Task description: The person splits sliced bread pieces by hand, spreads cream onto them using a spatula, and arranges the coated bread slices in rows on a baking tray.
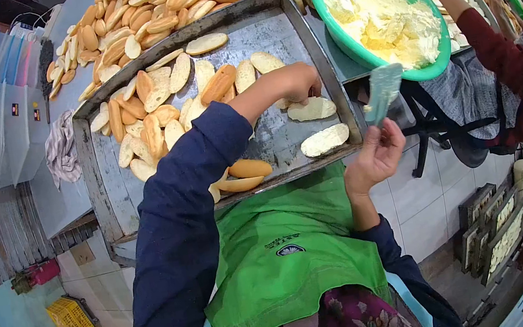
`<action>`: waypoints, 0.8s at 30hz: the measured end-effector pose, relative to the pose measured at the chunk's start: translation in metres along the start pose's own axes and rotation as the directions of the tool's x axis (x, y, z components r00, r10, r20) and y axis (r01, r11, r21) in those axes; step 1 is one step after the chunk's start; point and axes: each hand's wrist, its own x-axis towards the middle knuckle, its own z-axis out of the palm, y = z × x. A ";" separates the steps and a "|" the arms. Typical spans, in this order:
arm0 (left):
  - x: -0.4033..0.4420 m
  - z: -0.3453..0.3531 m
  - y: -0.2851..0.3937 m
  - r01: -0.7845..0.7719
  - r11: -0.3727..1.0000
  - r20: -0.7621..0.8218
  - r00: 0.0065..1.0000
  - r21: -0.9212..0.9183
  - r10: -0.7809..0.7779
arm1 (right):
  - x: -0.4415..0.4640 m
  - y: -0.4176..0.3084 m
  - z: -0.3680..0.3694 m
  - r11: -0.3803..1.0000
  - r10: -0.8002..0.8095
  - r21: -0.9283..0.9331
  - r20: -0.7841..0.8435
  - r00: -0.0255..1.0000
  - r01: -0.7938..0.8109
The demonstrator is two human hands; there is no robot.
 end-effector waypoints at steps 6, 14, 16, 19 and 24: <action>0.007 0.021 0.005 -0.039 0.998 -0.055 0.998 0.044 0.041 | 0.010 0.002 -0.022 0.997 0.072 0.021 -0.069 0.995 -0.071; 0.006 0.027 -0.003 -0.068 0.997 -0.080 0.995 -0.038 0.065 | 0.010 -0.002 -0.025 0.996 0.090 0.027 -0.042 0.995 -0.089; -0.001 0.002 -0.006 -0.007 0.998 -0.141 0.990 -0.065 -0.003 | 0.014 -0.004 -0.025 1.000 -0.002 -0.028 -0.001 1.000 0.002; -0.022 -0.020 -0.006 0.024 0.998 -0.234 0.972 0.056 -0.010 | 0.040 -0.004 -0.033 0.992 -0.050 -0.103 0.156 0.986 0.067; -0.040 0.006 -0.004 -0.007 0.872 -0.211 0.969 0.490 0.126 | 0.118 -0.022 -0.050 0.878 -0.155 -0.372 0.372 0.915 0.301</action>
